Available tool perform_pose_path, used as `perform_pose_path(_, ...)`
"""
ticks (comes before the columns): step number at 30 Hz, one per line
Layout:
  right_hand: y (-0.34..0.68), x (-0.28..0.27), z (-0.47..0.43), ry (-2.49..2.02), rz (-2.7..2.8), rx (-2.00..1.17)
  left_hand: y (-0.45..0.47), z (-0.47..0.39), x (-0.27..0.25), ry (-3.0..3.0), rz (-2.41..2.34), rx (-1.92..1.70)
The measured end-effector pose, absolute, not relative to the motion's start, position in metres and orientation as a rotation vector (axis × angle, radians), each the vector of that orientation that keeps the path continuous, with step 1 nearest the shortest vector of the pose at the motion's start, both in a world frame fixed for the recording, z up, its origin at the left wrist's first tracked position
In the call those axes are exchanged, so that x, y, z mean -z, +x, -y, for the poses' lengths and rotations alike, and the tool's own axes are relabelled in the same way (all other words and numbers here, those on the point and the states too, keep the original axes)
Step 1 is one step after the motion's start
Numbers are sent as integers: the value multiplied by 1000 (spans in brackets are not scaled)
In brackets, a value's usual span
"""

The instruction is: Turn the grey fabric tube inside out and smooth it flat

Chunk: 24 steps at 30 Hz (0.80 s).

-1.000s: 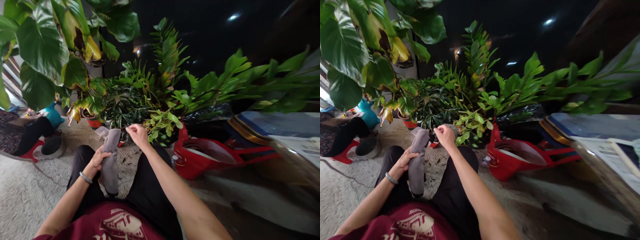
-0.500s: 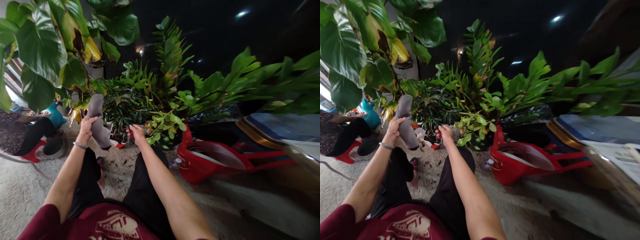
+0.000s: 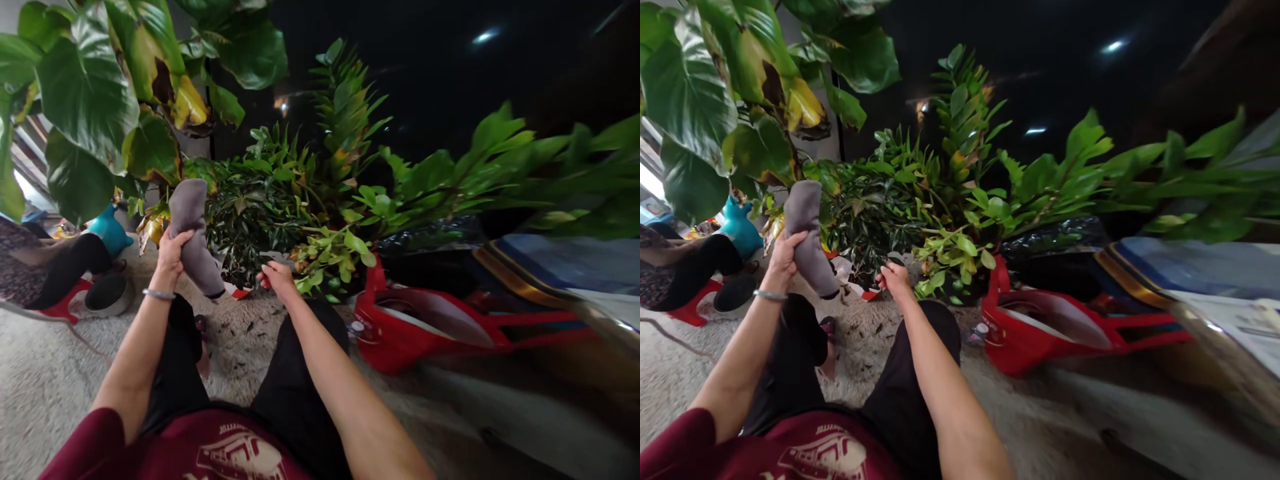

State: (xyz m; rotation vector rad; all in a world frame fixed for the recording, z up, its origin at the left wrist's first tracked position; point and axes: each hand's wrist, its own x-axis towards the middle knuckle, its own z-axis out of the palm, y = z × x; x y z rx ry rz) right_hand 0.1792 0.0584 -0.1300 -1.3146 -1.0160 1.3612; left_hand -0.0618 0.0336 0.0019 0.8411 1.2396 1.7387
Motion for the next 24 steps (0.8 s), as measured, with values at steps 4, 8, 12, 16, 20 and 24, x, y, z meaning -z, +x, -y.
perform_pose_path(4,175,133,-61,-1301,1017,-1378,-35,-12,52,813,-1345,-1380)
perform_pose_path(8,179,138,-64,-1304,1013,-1377,-22,48,94,743,-1314,-1000)
perform_pose_path(12,184,138,-65,-1310,1022,-1387,-34,34,50,864,-1249,-1287)
perform_pose_path(16,182,136,-64,-1325,1017,-1402,-24,-27,5,987,-1160,-1583)
perform_pose_path(20,180,139,-65,-1367,997,-1417,0,-33,34,1140,-1236,-1363)
perform_pose_path(24,183,145,-65,-1403,1022,-1411,-4,0,66,1207,-1326,-1000)
